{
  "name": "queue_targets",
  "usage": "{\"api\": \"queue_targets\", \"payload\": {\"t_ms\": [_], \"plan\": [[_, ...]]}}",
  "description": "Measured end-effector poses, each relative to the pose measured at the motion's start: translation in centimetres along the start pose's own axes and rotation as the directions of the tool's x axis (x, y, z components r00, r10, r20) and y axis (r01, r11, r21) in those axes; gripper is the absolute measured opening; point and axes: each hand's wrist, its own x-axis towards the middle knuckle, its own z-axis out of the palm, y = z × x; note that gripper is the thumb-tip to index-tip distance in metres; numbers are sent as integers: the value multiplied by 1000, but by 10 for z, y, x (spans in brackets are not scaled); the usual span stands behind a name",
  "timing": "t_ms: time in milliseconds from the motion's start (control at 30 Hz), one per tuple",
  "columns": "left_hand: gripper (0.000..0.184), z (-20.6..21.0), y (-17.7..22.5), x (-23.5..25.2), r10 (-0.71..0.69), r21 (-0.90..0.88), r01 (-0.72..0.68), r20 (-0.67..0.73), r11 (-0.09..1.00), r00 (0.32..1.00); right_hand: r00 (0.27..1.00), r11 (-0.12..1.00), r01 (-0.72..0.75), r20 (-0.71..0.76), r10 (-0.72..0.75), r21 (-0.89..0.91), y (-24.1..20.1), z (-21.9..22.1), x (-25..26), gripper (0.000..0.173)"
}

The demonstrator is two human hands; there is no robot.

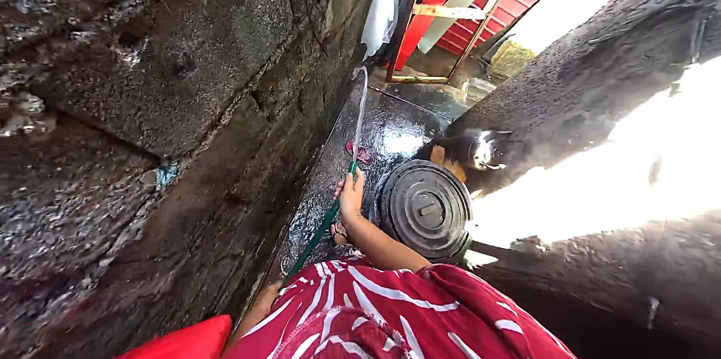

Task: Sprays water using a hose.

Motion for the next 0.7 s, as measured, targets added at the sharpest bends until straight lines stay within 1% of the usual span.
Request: {"api": "queue_targets", "payload": {"t_ms": [33, 100, 133, 167, 200, 233, 267, 333, 367, 400, 467, 567, 700], "plan": [[35, 4, -14, -6, -39, -6, 39, 3, 999, 999, 1000, 1000, 26, -11, -26, 9, 0, -5, -9, 49], [36, 14, -39, -4, -67, -55, 67, 12, 996, 998, 997, 997, 62, -48, -60, 50, 6, -16, -29, 48], [37, 14, -45, -6, -74, -91, 79, 58, 993, 996, 994, 994, 79, -79, -73, 75, 9, -22, -39, 47], [38, 13, -53, -8, -54, -94, 64, 104, 994, 993, 990, 990, 95, -116, -83, 100, 11, -27, -49, 46], [37, 10, -62, -14, -17, -44, 23, 132, 999, 991, 985, 986, 108, -149, -89, 127, 14, -33, -60, 45], [35, 4, -65, -30, 26, -10, -25, 118, 1000, 993, 980, 982, 117, -179, -90, 148, 14, -36, -72, 45], [33, -4, -68, -46, 57, 22, -59, 93, 998, 994, 975, 978, 121, -207, -85, 170, 13, -39, -85, 45], [35, -22, -51, -90, 23, 81, -29, 76, 996, 997, 963, 970, 143, -255, -90, 197, 11, -45, -112, 44], [35, -26, -48, -106, 7, 90, -9, 16, 996, 1000, 956, 964, 166, -272, -107, 206, 12, -47, -123, 44], [36, -29, -47, -120, 14, 76, -10, -49, 997, 999, 949, 958, 196, -286, -131, 210, 13, -49, -133, 44], [39, -30, -51, -138, 44, 38, -40, -107, 998, 993, 939, 948, 240, -299, -171, 210, 20, -53, -150, 45], [41, -29, -58, -149, 61, 57, -57, -77, 997, 995, 916, 932, 298, -336, -218, 206, 25, -60, -167, 45], [41, -23, -68, -154, 77, 133, -74, -20, 988, 997, 909, 929, 317, -338, -242, 189, 25, -63, -193, 44]]}}
